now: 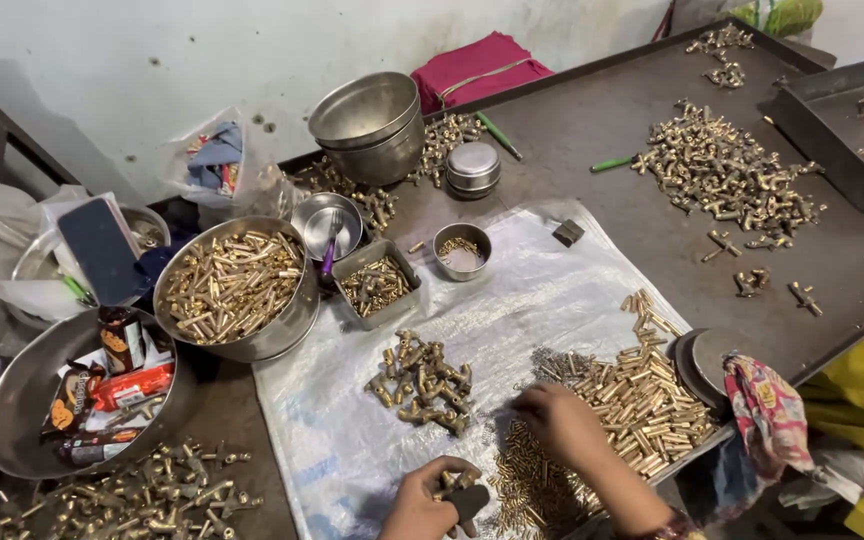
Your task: The person sits at a workbench covered with brass fittings and sorts them one at a time, scraping or brushing each part with a small hand tool and placing it into separate piles and bowls on the table. A second worker handles fittings at the far end of the bench.
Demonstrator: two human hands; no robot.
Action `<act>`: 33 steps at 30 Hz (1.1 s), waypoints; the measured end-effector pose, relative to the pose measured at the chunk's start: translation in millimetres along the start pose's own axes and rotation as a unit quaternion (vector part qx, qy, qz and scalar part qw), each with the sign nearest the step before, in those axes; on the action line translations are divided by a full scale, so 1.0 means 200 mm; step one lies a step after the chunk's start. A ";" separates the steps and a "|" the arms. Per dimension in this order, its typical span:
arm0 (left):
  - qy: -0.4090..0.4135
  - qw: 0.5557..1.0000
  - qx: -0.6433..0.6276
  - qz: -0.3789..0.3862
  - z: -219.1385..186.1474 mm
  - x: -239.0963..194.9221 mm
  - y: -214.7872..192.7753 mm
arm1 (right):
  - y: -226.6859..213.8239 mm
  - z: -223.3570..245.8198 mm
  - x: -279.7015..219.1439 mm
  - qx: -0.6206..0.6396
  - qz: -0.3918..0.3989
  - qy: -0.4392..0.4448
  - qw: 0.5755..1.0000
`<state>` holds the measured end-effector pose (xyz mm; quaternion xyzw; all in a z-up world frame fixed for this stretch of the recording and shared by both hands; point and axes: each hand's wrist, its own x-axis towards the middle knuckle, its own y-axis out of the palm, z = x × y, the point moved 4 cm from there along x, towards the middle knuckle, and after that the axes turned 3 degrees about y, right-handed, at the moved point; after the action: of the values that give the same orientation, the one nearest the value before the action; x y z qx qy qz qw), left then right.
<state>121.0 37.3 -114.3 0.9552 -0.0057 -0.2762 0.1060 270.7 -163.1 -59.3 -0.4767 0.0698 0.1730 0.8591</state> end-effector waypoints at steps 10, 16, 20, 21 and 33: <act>0.028 0.998 -0.064 -0.004 0.23 0.20 -0.17 | -0.30 0.08 0.26 0.150 -0.228 0.106 0.956; -0.001 1.000 -0.003 -0.025 0.28 0.24 -0.21 | -0.97 -0.74 0.51 0.389 -0.548 -0.080 0.736; -0.011 1.000 -0.001 0.002 0.36 0.33 -0.21 | -0.91 -0.41 0.33 0.674 -0.293 -0.142 0.663; 0.017 1.000 -0.019 0.018 0.35 0.34 -0.19 | -0.79 -0.38 0.29 0.577 -0.311 -0.090 0.750; 0.039 0.987 -0.001 0.157 0.66 0.51 -0.21 | 0.37 0.08 -0.17 -0.197 -0.095 -0.312 0.924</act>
<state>135.9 45.7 -286.2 0.9524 -0.1509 -0.2190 0.1490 211.2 -121.6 -100.3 -0.5624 -0.2835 0.2407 0.7385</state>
